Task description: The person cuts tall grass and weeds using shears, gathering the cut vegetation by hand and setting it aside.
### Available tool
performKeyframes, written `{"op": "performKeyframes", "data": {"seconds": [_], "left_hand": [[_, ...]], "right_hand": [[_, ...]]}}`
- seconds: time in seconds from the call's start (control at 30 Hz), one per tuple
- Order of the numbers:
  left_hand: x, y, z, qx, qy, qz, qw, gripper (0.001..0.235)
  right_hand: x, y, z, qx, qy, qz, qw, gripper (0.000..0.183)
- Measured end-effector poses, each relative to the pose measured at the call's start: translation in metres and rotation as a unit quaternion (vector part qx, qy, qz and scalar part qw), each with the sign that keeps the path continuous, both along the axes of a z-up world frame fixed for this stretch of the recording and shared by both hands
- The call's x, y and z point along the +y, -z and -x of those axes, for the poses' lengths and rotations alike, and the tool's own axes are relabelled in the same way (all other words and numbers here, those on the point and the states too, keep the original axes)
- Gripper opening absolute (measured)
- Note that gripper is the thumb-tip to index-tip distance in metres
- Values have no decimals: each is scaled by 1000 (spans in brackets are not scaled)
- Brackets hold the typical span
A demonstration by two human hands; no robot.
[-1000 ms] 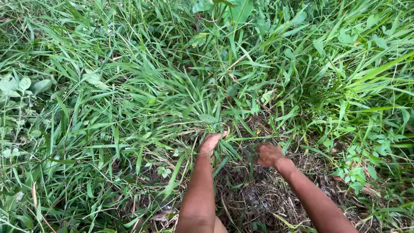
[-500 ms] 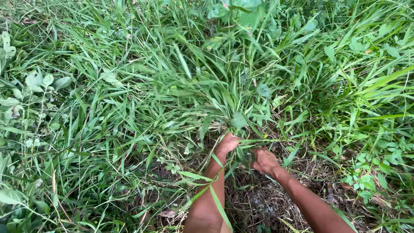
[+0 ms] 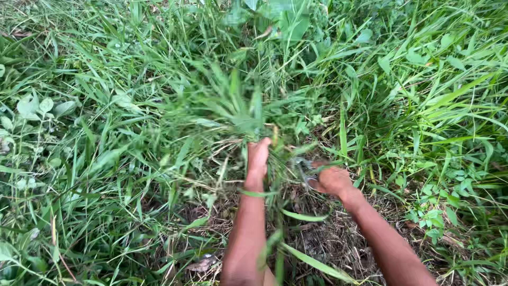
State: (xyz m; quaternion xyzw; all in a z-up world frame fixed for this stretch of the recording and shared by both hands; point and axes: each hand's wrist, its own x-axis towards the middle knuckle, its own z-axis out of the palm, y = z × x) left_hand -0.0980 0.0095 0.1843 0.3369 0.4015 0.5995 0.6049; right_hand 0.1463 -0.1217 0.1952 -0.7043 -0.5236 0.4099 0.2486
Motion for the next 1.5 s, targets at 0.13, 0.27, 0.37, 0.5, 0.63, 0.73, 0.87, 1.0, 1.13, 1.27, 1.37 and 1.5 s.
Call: {"op": "performKeyframes", "data": {"seconds": [0.13,0.27,0.37,0.5,0.63,0.73,0.87,1.0,1.13,1.27,1.37,1.5], "left_hand": [[20,36,32,-75,-73,-1,995,48],[30,47,29,-106,-125,16,986,40],[18,32,11,-132,-126,30,983,36],[4,11,-11,-166,-117,66,977,32],[2,12,-3,-192,-82,123,970,25],[7,8,7,-200,-108,61,972,23],[7,-23,31,-217,-86,125,964,21],[15,-34,77,-268,-55,75,959,21],[21,-30,110,-303,-21,75,950,25],[11,-36,96,-294,-26,87,952,26],[3,-60,90,-298,-27,42,953,25],[-8,-106,124,-282,72,-42,956,24]], "right_hand": [[-39,-61,-14,-439,-162,78,880,49],[-67,-93,7,-484,-241,149,828,53],[-63,-79,31,-456,-238,162,842,60],[-36,-4,48,-411,-217,138,875,75],[-14,81,61,-311,-148,38,938,68],[-3,83,66,-313,-133,81,937,61],[13,47,69,-359,-132,34,923,53],[-1,8,50,-373,-165,-85,909,58],[-12,-22,25,-426,-201,111,875,61],[-7,-25,38,-427,-219,39,877,63],[-1,-17,49,-448,-246,-9,860,54],[10,19,60,-464,-268,-182,825,65]]}}
